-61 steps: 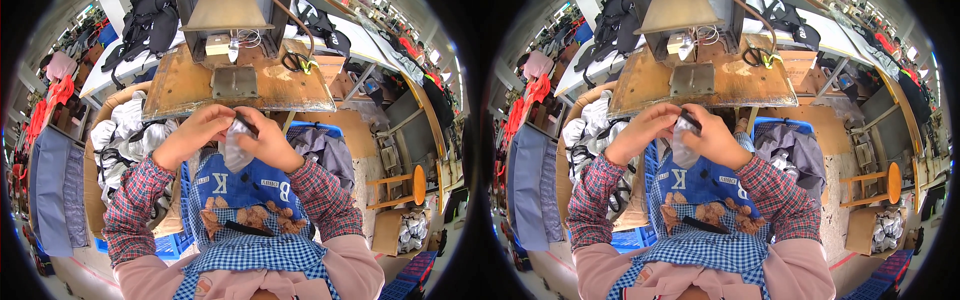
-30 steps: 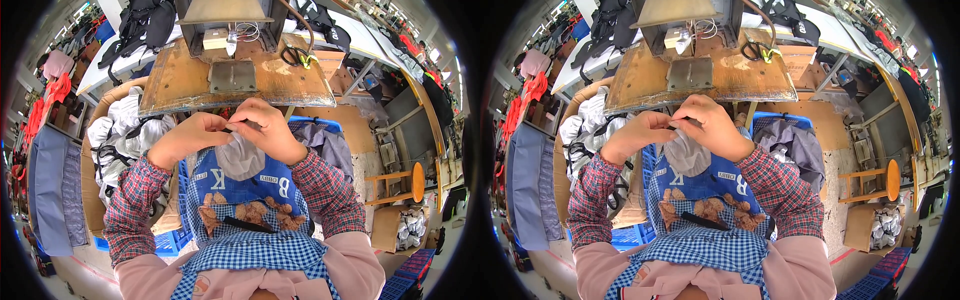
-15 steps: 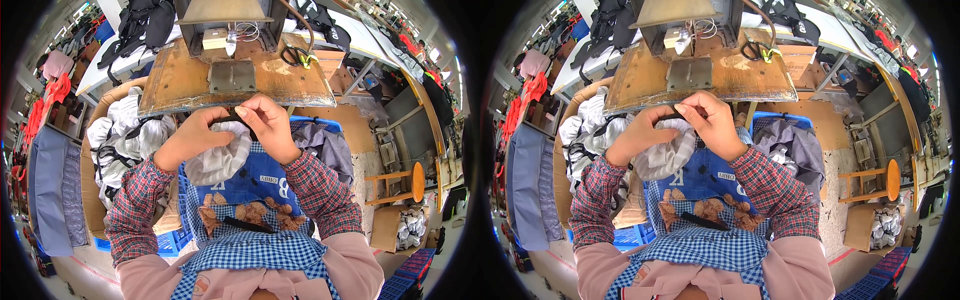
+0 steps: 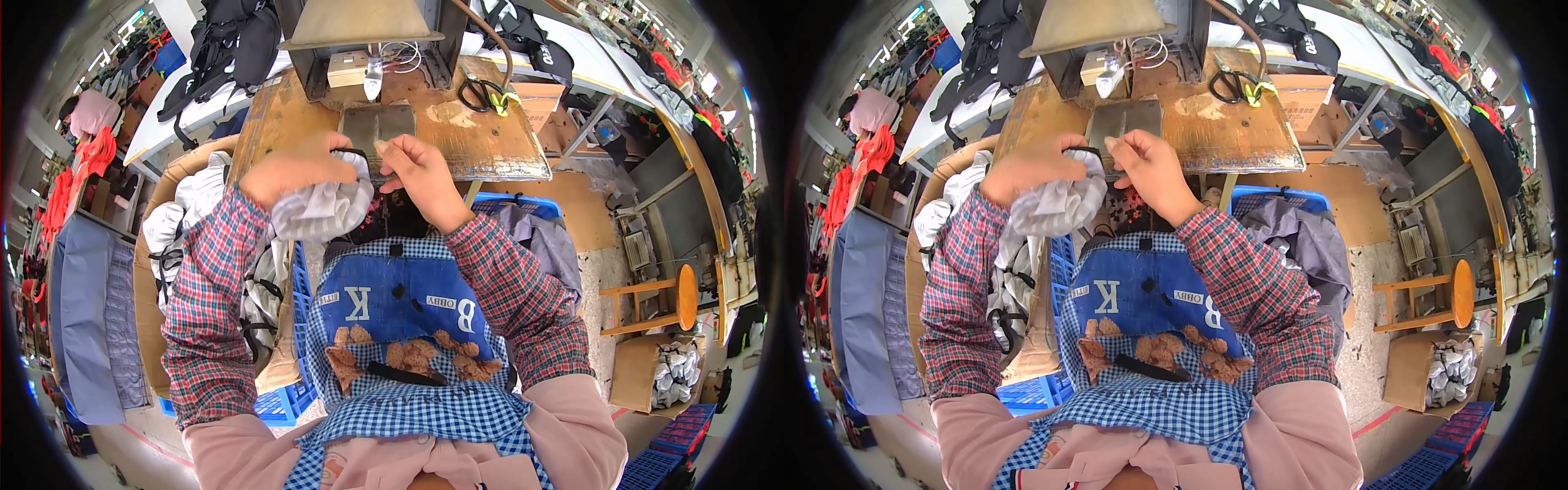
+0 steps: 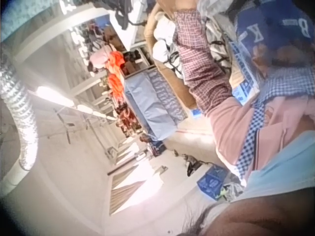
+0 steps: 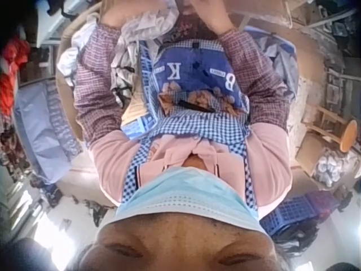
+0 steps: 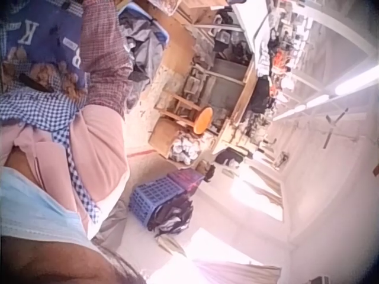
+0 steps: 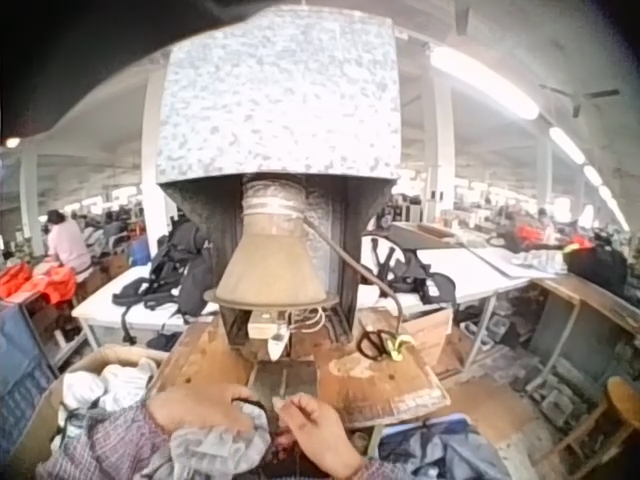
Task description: Using a heat-sealing machine to attach elastic straps to white fabric masks or pouches.
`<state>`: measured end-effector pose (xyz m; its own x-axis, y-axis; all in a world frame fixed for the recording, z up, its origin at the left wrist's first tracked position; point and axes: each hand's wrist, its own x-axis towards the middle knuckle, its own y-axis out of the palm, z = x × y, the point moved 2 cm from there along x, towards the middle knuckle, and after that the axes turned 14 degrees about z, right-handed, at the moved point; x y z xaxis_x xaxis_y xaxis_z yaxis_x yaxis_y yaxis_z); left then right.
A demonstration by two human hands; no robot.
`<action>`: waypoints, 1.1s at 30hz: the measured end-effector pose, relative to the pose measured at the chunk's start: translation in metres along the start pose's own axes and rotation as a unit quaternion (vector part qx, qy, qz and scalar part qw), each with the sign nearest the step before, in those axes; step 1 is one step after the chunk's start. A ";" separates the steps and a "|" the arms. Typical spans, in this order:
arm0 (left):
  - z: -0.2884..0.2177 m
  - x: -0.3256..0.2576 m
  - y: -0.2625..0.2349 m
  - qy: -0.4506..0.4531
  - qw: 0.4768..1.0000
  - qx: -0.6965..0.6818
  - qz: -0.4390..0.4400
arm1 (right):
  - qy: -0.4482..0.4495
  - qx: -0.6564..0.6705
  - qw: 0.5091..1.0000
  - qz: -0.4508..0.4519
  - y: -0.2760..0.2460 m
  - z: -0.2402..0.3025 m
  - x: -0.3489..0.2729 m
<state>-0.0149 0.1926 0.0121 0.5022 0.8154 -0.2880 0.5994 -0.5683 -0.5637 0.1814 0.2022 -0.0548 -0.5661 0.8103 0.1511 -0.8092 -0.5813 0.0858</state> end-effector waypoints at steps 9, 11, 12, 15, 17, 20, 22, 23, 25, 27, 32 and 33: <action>-0.017 0.034 -0.035 -0.009 0.999 0.038 0.028 | 0.042 0.207 0.977 -0.007 -0.011 -0.005 0.037; -0.025 0.033 -0.041 -0.065 0.996 0.023 0.056 | 0.043 0.220 0.975 -0.006 -0.014 -0.005 0.042; -0.024 0.036 -0.042 -0.061 0.996 0.001 0.058 | 0.039 0.225 0.973 -0.014 -0.015 -0.003 0.044; -0.026 0.041 -0.045 -0.057 0.995 -0.043 0.067 | 0.029 0.235 0.971 -0.016 -0.020 -0.001 0.048; -0.023 0.044 -0.046 -0.041 0.993 -0.081 0.071 | 0.022 0.240 0.971 -0.011 -0.021 0.001 0.051; -0.020 0.049 -0.050 -0.014 0.990 -0.119 0.076 | 0.016 0.244 0.970 -0.014 -0.022 0.006 0.053; -0.020 0.051 -0.050 -0.004 0.990 -0.120 0.077 | 0.016 0.236 0.971 -0.025 -0.023 0.008 0.054; -0.025 0.047 -0.048 0.002 0.989 -0.128 0.071 | 0.016 0.236 0.971 -0.025 -0.023 0.009 0.054; -0.026 0.046 -0.049 0.008 0.989 -0.136 0.063 | 0.015 0.235 0.971 -0.028 -0.023 0.010 0.055; -0.019 0.046 -0.054 0.002 0.990 -0.119 0.074 | 0.011 0.236 0.971 -0.032 -0.025 0.013 0.055; -0.012 0.017 -0.033 0.066 0.998 -0.024 0.002 | -0.014 0.140 0.990 0.032 -0.014 0.024 0.027; -0.023 0.011 -0.017 0.046 0.989 -0.141 0.023 | -0.012 0.110 0.991 0.068 -0.007 0.028 0.011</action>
<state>-0.0053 0.2085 0.0359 0.5800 0.7814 -0.2301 0.7180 -0.6239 -0.3086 0.1855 0.2129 -0.0267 -0.6617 0.7226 0.2000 -0.6696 -0.6895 0.2759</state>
